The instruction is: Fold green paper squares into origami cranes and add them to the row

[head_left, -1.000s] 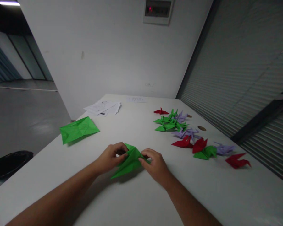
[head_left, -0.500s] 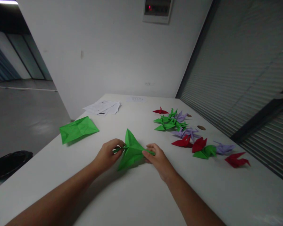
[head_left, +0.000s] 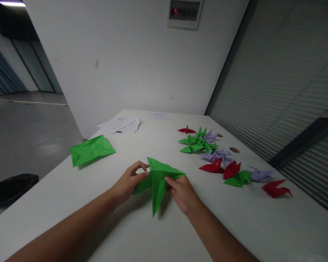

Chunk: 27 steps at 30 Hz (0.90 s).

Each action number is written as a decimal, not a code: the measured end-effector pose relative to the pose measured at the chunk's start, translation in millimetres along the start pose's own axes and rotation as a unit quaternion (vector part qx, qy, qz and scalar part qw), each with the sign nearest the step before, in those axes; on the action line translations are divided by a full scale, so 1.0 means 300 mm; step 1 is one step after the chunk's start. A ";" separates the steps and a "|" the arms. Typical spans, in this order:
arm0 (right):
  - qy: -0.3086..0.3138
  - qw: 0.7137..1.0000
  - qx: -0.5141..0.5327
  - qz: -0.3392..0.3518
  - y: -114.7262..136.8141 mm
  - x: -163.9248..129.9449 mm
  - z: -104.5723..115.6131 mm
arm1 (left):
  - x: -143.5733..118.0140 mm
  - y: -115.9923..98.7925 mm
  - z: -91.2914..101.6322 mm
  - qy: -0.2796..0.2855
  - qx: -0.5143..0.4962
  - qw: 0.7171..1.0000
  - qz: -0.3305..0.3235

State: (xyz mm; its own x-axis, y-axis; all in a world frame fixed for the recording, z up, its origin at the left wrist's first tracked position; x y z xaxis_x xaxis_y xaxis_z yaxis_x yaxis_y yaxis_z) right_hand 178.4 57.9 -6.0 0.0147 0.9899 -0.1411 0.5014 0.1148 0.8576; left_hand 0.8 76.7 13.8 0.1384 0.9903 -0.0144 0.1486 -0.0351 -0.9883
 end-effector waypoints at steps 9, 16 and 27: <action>-0.010 1.000 0.004 0.009 0.033 0.008 0.025 | 0.011 0.077 0.038 -0.046 -0.141 0.975 0.166; -0.066 0.997 -0.038 0.031 0.079 0.025 0.089 | 0.032 0.022 0.081 -0.088 -0.113 0.987 0.071; -0.055 0.989 -0.075 0.118 0.118 0.017 0.092 | 0.038 0.008 0.104 -0.118 -0.028 0.993 -0.006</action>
State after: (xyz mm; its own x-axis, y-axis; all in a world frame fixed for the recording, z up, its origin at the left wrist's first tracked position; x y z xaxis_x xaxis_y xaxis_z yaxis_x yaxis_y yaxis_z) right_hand 220.1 64.8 10.0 0.2145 0.9764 0.0267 0.3385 -0.0999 0.9357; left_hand -27.9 92.0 6.6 -0.0968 0.9943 -0.0442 0.2041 -0.0237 -0.9787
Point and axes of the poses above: each hand's wrist, its own x-axis towards the middle knuckle, its own z-axis out of the back of the hand, y = z × x, the point moved 8 cm from there along x, towards the middle knuckle, and after that the axes turned 9 degrees about -y, right-handed, at the moved point
